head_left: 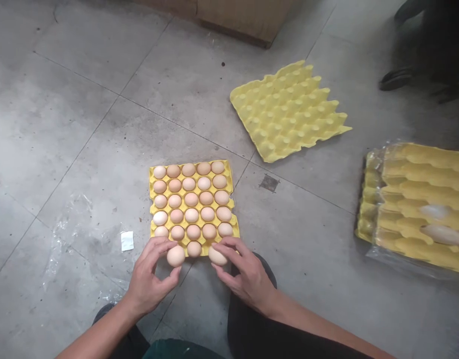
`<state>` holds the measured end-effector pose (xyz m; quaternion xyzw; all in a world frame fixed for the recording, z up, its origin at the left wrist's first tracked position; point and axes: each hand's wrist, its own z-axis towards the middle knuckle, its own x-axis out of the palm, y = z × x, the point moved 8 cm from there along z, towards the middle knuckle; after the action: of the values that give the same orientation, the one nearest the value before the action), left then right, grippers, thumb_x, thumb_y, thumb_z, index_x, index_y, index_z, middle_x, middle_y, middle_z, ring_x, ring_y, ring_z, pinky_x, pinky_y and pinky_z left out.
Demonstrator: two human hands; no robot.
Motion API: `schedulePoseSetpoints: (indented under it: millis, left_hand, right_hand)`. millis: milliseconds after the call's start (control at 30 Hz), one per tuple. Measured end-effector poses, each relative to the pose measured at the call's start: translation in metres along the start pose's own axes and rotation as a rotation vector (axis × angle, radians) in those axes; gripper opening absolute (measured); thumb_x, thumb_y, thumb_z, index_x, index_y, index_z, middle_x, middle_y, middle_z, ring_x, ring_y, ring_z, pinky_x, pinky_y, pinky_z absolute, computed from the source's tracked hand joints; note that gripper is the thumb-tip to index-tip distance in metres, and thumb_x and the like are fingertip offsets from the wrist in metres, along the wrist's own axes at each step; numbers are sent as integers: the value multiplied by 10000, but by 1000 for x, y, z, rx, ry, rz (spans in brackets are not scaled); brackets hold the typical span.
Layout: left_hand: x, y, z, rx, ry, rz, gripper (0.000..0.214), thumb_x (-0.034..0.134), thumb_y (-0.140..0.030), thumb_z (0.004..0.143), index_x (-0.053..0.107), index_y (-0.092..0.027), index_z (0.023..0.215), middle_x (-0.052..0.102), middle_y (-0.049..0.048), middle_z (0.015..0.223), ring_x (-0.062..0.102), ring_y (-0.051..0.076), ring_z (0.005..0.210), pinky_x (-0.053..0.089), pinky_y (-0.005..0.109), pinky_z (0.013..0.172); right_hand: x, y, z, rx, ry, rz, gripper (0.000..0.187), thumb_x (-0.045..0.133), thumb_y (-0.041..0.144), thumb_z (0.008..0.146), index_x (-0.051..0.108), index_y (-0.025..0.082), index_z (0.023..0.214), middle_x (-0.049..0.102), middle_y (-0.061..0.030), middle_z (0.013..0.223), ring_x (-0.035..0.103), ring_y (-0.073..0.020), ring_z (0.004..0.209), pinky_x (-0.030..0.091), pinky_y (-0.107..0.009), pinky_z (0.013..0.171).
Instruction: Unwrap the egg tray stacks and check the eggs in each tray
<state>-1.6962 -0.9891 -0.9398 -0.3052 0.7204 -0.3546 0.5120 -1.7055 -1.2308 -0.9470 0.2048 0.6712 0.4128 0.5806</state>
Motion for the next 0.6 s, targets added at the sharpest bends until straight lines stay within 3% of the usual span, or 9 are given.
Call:
schedulePoseSetpoints:
  millis: [100, 200, 433, 600]
  left_hand:
    - [-1, -4, 2, 28, -11, -24, 409, 695, -167, 864, 633, -284, 1251, 645, 81, 1215, 640, 240, 1185, 626, 426, 986]
    - [-1, -7, 1, 77, -30, 46, 421, 709, -171, 865, 608, -283, 1258, 674, 75, 1209, 648, 246, 1182, 607, 446, 993]
    - [12, 3, -5, 207, -11, 382, 416, 674, -109, 890, 565, -234, 1271, 691, 88, 1212, 645, 251, 1168, 533, 439, 1001]
    - [27, 14, -9, 256, -3, 512, 391, 669, -94, 897, 584, -204, 1262, 693, 109, 1211, 644, 271, 1144, 518, 434, 949]
  right_hand:
    - [-8, -3, -1, 121, -35, 119, 353, 712, 201, 909, 617, 255, 1244, 666, -114, 1210, 667, -263, 1160, 636, -401, 965]
    - [-8, -3, 0, 166, -12, 185, 408, 708, 218, 902, 619, 278, 1296, 664, -104, 1201, 676, -263, 1147, 642, -415, 979]
    - [-3, 2, 2, 140, 40, 258, 471, 741, 234, 914, 636, 301, 1368, 649, -86, 1213, 687, -225, 1127, 634, -377, 991]
    - [4, -3, -4, 71, -30, 114, 403, 747, 219, 923, 638, 270, 1308, 706, -98, 1213, 693, -240, 1123, 642, -404, 955]
